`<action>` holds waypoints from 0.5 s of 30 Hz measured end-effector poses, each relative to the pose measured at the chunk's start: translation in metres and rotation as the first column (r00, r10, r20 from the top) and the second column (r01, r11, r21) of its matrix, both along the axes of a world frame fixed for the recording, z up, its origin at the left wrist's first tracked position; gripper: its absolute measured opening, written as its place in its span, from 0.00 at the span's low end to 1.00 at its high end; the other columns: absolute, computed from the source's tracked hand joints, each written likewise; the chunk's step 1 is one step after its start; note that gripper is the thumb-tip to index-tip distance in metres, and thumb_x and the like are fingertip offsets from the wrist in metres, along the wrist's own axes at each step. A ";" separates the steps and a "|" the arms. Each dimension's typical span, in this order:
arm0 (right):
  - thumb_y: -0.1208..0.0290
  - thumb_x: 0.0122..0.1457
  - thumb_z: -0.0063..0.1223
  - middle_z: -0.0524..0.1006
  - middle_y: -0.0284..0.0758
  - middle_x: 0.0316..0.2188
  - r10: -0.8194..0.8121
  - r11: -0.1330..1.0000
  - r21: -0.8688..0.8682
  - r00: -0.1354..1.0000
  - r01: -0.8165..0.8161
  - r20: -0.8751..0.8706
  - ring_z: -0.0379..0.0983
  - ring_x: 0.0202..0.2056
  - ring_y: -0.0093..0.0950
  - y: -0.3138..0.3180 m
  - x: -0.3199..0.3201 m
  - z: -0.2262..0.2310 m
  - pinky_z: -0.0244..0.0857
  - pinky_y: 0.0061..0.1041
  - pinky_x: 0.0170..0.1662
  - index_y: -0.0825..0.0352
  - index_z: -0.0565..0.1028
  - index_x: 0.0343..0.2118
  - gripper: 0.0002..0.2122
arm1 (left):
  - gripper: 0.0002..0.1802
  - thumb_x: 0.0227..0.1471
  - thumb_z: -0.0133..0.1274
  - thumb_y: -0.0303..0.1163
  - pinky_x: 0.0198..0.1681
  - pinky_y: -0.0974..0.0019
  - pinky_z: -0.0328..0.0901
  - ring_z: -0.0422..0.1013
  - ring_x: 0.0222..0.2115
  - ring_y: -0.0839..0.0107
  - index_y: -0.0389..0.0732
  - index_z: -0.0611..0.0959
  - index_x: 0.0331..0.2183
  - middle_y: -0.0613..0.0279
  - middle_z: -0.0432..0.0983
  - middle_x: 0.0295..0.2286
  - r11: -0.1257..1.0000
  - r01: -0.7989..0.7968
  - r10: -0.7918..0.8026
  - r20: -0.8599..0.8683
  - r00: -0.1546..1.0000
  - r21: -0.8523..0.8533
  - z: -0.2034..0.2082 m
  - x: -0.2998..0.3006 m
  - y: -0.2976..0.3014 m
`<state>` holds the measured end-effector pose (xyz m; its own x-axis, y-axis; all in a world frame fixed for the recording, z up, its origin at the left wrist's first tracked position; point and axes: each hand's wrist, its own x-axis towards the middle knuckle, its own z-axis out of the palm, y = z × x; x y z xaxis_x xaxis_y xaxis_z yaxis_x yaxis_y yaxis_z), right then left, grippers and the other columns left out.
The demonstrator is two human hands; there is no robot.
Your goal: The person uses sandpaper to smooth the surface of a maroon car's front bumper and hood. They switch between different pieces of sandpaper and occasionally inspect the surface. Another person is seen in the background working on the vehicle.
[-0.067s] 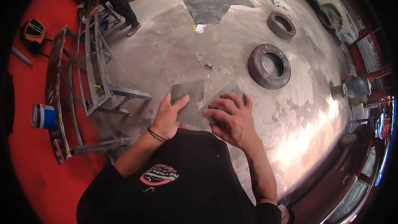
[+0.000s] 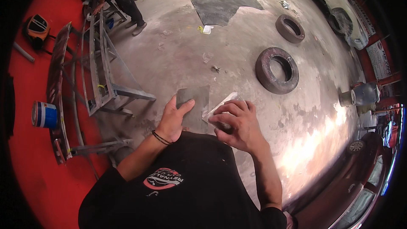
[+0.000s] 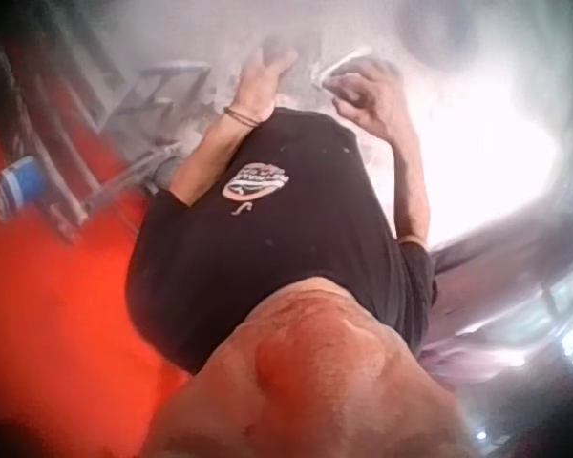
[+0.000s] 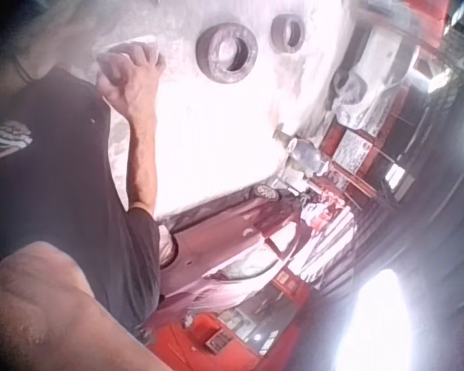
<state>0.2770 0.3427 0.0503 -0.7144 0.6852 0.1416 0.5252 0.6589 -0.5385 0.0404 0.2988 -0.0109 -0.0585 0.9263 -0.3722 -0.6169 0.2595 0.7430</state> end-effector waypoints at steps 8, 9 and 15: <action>0.65 0.46 0.72 0.82 0.26 0.46 -0.009 0.999 -0.036 1.000 0.009 -0.006 0.74 0.53 0.33 0.005 -0.024 -0.001 0.57 0.44 0.63 0.49 0.88 0.43 0.17 | 0.25 0.67 0.57 0.30 0.58 0.55 0.73 0.75 0.55 0.66 0.37 0.73 0.62 0.57 0.77 0.55 0.998 -0.038 0.040 0.046 0.998 -0.040 -0.029 -0.011 -0.005; 0.66 0.47 0.75 0.82 0.29 0.46 0.012 0.996 -0.088 0.994 -0.022 -0.104 0.74 0.55 0.35 0.003 -0.026 -0.007 0.61 0.42 0.62 0.53 0.88 0.46 0.20 | 0.25 0.69 0.56 0.35 0.55 0.50 0.75 0.76 0.55 0.63 0.39 0.73 0.62 0.56 0.77 0.55 0.988 -0.034 0.053 0.125 0.991 -0.151 -0.010 -0.013 -0.008; 0.66 0.48 0.81 0.76 0.35 0.55 -0.165 0.914 -0.404 0.880 -0.033 -0.446 0.69 0.60 0.36 -0.021 -0.051 -0.037 0.65 0.36 0.64 0.58 0.87 0.53 0.26 | 0.23 0.72 0.53 0.39 0.56 0.50 0.76 0.77 0.54 0.60 0.43 0.72 0.63 0.55 0.78 0.54 0.994 0.084 -0.030 0.549 0.835 -0.074 -0.020 -0.030 -0.008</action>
<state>0.2257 0.3213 0.0130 -0.5837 0.7970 0.1553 0.1849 0.3167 -0.9303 0.0106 0.2912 -0.0314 0.2314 0.8818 -0.4110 -0.8970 0.3569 0.2607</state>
